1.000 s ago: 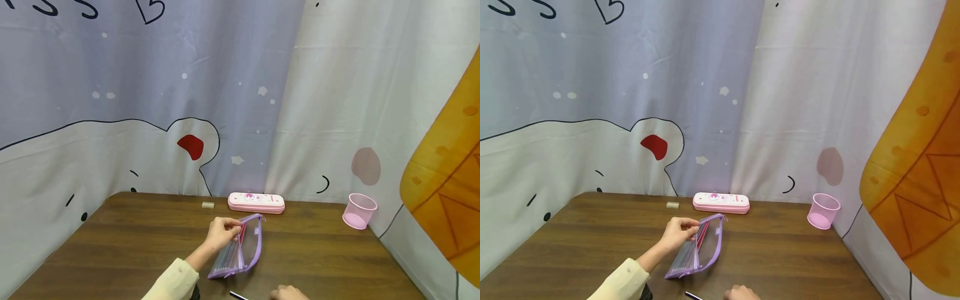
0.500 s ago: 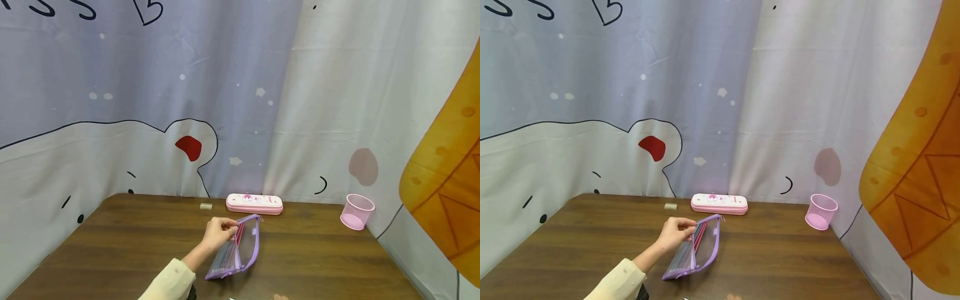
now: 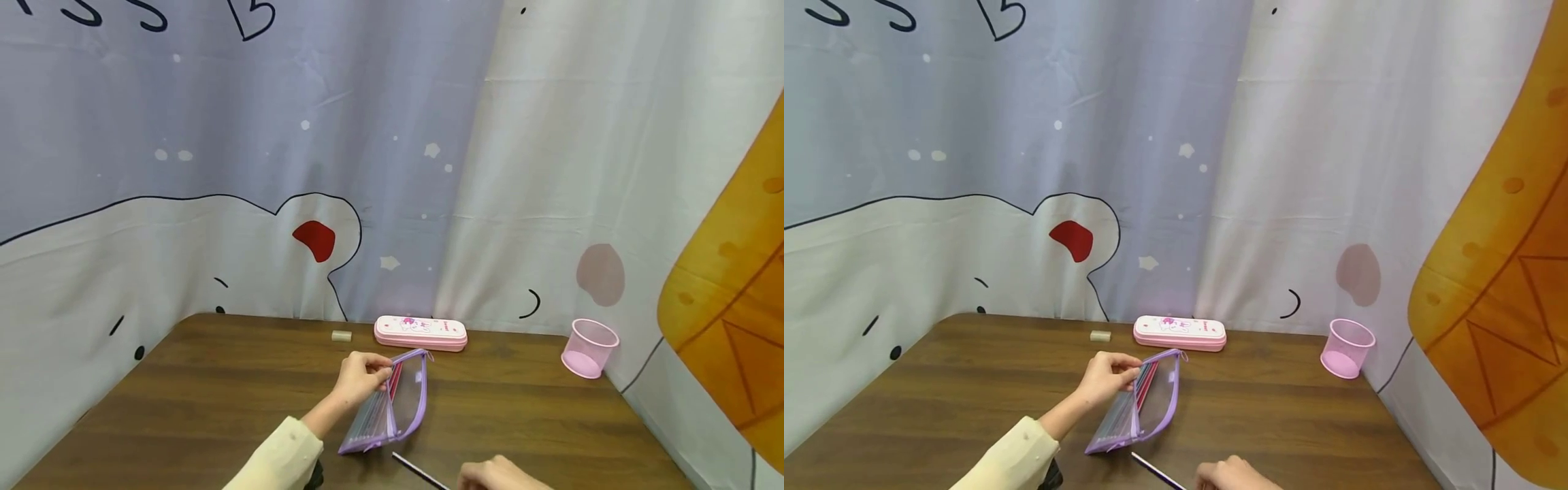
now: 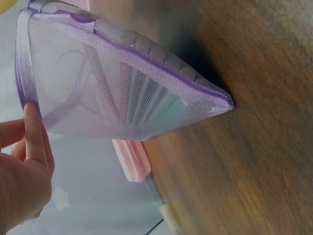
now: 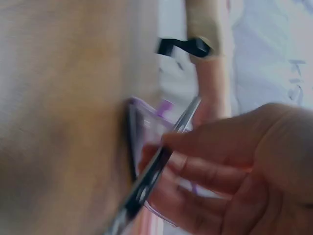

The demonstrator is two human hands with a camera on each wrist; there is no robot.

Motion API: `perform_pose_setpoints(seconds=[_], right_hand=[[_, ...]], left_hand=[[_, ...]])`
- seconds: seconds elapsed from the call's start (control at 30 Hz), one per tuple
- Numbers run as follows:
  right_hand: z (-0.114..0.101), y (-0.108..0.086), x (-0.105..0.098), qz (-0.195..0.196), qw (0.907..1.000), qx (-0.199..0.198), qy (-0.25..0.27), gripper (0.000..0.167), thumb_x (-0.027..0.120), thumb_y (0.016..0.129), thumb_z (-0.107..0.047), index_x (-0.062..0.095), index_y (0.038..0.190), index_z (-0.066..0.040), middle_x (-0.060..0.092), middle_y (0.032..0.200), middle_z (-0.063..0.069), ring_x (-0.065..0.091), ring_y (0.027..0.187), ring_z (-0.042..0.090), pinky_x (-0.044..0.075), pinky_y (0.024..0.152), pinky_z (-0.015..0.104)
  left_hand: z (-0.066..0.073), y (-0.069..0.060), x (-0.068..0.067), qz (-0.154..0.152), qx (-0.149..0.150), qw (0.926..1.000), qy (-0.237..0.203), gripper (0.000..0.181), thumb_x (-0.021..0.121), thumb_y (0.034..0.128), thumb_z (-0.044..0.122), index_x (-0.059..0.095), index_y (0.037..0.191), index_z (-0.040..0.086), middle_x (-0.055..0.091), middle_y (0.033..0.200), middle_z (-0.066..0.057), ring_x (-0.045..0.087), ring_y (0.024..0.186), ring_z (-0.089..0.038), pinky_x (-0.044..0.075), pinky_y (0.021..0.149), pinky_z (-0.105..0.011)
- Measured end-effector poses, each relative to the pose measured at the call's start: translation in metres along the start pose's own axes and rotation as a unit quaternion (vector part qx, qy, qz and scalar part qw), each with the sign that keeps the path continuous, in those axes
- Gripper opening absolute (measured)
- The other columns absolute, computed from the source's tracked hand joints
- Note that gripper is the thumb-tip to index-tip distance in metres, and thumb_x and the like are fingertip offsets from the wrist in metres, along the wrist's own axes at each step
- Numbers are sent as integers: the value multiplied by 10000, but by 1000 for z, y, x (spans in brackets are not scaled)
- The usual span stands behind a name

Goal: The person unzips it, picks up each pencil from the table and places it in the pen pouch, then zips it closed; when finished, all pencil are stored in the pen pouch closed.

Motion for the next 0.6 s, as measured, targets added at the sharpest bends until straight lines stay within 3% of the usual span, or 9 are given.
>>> perform_pose_setpoints(seconds=[0.1, 0.2, 0.37, 0.5, 0.6], right_hand=[[4, -1, -16, 322, 9944, -504, 872, 172, 609, 791, -61, 577, 959, -68, 660, 705, 32, 548, 675, -78, 455, 534, 54], [11, 2, -29, 945, 9823, -440, 1554, 261, 594, 817, -49, 553, 1074, -29, 661, 743, 94, 589, 695, -20, 512, 519, 154], [28, 13, -43, 1751, 9484, 536, 2590, 347, 589, 826, -73, 518, 1140, 57, 660, 785, 166, 591, 634, 8, 536, 465, 292], [44, 27, -40, 2053, 9063, 1691, 3284, 420, 613, 811, -94, 489, 1161, 102, 671, 808, 154, 595, 604, 55, 551, 511, 306], [52, 37, -28, 2050, 8724, 2390, 3737, 456, 625, 798, -98, 475, 1175, 110, 679, 814, 119, 604, 612, 100, 554, 545, 265]], left_hand=[[1, 0, 0, -2, 3, 10000, -23, 145, 612, 767, -8, 658, 884, -81, 647, 673, -174, 549, 470, -31, 557, 513, -301], [2, -1, -1, -17, 38, 10000, -48, 147, 613, 769, -8, 655, 886, -87, 647, 675, -180, 552, 475, -34, 556, 509, -296], [2, -1, -1, 5, 33, 10000, -75, 146, 614, 766, -10, 655, 882, -88, 645, 679, -191, 552, 475, -38, 553, 500, -283], [0, 1, 0, 36, 17, 10000, -24, 144, 615, 765, -9, 657, 880, -83, 645, 672, -183, 560, 475, -55, 547, 489, -260], [0, 3, 1, 44, 28, 10000, 43, 140, 615, 766, -4, 660, 877, -78, 647, 669, -172, 576, 482, -78, 541, 482, -243]])
Point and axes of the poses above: each hand's wrist, its own y-axis towards the middle knuckle, its own x-axis out of the palm, z = x × y, the point moved 3 cm from there along y, towards the middle knuckle
